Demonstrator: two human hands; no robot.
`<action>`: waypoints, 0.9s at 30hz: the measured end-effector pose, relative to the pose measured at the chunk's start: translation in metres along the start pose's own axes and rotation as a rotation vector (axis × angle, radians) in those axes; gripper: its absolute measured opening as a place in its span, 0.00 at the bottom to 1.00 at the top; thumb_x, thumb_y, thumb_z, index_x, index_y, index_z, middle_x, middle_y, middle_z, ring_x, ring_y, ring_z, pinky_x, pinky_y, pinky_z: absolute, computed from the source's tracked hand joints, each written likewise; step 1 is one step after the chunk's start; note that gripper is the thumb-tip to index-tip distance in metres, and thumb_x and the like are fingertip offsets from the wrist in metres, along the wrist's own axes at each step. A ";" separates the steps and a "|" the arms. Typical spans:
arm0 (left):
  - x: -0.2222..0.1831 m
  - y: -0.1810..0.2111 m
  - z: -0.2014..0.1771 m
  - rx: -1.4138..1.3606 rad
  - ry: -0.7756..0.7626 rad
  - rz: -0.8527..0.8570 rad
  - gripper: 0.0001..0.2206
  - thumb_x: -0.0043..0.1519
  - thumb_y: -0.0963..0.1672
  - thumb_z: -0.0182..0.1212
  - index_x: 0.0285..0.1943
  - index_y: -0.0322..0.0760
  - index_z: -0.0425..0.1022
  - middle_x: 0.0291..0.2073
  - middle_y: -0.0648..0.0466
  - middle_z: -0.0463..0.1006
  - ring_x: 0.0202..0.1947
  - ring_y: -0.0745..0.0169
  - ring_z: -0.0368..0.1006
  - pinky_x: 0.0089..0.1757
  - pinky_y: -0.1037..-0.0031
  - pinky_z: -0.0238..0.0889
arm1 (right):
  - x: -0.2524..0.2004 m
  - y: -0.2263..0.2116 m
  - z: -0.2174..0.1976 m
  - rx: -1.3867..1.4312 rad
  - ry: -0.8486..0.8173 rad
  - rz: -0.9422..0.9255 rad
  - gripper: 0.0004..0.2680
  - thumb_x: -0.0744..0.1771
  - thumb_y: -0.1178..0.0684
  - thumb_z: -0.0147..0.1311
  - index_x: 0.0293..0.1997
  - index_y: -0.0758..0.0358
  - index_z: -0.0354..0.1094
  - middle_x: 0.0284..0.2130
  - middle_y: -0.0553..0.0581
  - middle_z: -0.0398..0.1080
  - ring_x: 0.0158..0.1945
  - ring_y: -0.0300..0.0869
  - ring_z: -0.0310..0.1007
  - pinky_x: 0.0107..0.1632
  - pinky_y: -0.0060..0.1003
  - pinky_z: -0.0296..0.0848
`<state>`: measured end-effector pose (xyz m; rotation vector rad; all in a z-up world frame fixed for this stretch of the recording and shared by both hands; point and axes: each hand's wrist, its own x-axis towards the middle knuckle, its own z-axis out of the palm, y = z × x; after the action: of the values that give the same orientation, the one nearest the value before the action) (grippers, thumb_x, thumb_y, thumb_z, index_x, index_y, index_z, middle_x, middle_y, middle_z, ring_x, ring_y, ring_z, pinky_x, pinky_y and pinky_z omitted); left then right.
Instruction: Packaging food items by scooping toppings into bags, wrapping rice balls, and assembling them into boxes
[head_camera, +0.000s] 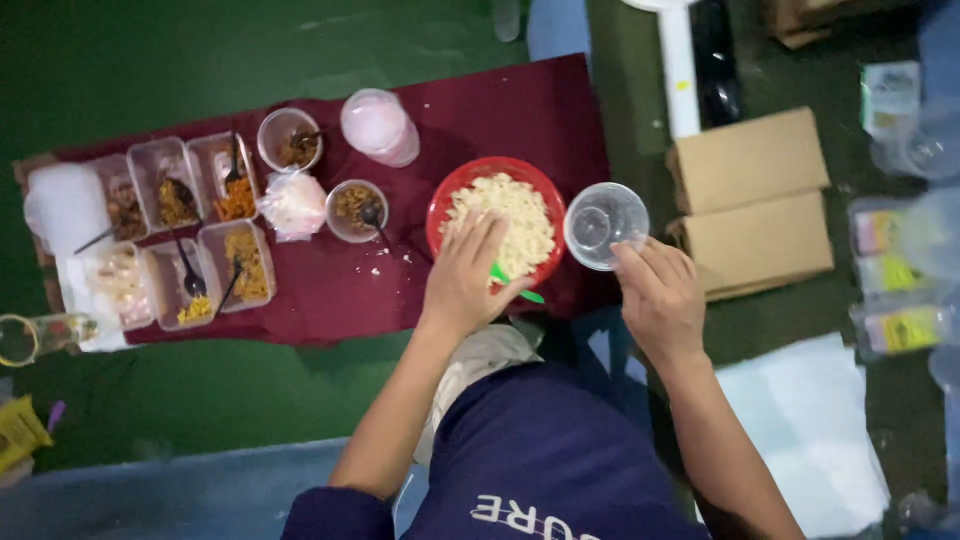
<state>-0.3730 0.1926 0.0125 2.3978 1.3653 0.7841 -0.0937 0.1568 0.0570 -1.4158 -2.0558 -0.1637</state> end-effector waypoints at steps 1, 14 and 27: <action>-0.003 -0.013 -0.008 0.019 0.029 -0.045 0.41 0.56 0.60 0.68 0.74 0.37 0.65 0.66 0.42 0.70 0.69 0.35 0.63 0.63 0.43 0.54 | 0.011 -0.003 0.014 0.016 -0.008 -0.018 0.07 0.69 0.56 0.59 0.52 0.59 0.78 0.42 0.60 0.76 0.50 0.54 0.78 0.54 0.47 0.74; -0.017 -0.154 -0.082 0.138 0.076 -0.288 0.40 0.61 0.59 0.64 0.76 0.35 0.62 0.65 0.42 0.71 0.69 0.36 0.63 0.63 0.41 0.56 | 0.116 -0.053 0.148 0.195 -0.142 -0.068 0.07 0.70 0.54 0.58 0.52 0.55 0.79 0.39 0.58 0.76 0.48 0.52 0.79 0.55 0.47 0.73; -0.043 -0.121 -0.115 0.101 0.146 -0.384 0.37 0.62 0.54 0.68 0.76 0.32 0.61 0.63 0.37 0.72 0.68 0.28 0.62 0.61 0.34 0.53 | 0.101 -0.046 0.132 0.234 -0.165 -0.099 0.06 0.70 0.53 0.59 0.51 0.55 0.80 0.39 0.58 0.77 0.49 0.51 0.79 0.57 0.45 0.73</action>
<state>-0.5429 0.2152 0.0343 2.0788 1.8891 0.8097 -0.2125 0.2757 0.0197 -1.2200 -2.1987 0.1539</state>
